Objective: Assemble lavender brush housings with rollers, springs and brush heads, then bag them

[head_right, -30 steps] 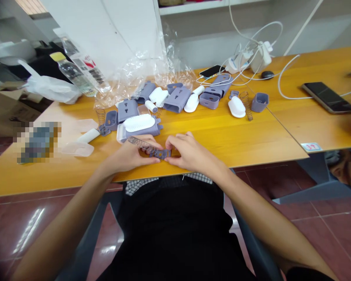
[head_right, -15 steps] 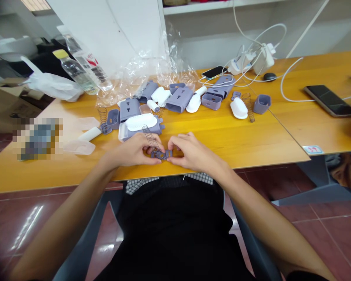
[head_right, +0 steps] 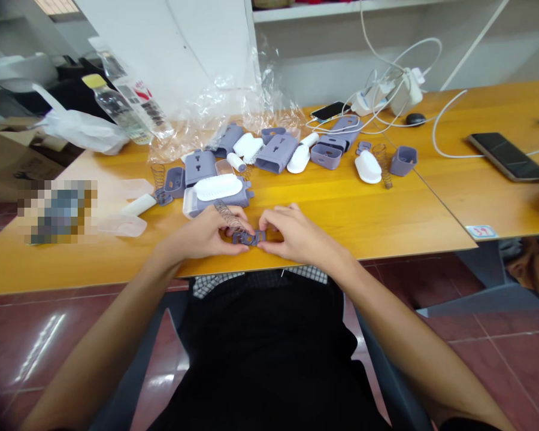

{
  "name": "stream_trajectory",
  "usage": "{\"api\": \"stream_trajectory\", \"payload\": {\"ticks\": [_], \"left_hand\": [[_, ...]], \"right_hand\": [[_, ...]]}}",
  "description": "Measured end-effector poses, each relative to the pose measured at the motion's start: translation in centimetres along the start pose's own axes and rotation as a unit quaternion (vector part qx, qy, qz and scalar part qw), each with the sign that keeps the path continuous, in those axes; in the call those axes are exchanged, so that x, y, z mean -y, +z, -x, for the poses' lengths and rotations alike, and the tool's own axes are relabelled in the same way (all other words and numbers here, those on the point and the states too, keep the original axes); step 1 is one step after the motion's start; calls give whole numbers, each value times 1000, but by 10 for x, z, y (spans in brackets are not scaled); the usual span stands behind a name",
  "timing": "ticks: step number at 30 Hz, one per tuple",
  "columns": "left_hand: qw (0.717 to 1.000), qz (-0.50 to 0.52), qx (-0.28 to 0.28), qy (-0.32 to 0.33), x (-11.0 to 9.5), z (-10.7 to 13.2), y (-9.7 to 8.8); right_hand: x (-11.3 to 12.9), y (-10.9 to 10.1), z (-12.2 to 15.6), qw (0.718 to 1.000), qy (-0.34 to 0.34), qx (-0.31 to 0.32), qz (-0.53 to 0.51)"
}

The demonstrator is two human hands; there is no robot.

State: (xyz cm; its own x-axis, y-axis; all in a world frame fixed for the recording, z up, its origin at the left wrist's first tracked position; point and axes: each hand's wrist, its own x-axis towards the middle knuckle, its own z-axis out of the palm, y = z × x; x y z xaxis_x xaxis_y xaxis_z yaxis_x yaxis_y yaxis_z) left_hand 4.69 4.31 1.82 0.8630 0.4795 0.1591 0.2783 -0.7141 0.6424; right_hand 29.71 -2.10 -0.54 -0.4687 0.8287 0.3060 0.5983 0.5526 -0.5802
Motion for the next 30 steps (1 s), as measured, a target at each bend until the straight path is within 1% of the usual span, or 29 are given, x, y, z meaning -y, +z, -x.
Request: {"api": "stream_trajectory", "payload": {"ticks": [13,21,30], "left_hand": [[1000,-10,0,5,1,0,0],[1000,1,0,5,1,1,0],[999,-34,2,15,-4,-1,0]], "right_hand": [[0,1,0,1000,4,-2,-5],[0,0,0,1000,12,8,-1],[-1,1,0,1000,-1,-3,0]]}}
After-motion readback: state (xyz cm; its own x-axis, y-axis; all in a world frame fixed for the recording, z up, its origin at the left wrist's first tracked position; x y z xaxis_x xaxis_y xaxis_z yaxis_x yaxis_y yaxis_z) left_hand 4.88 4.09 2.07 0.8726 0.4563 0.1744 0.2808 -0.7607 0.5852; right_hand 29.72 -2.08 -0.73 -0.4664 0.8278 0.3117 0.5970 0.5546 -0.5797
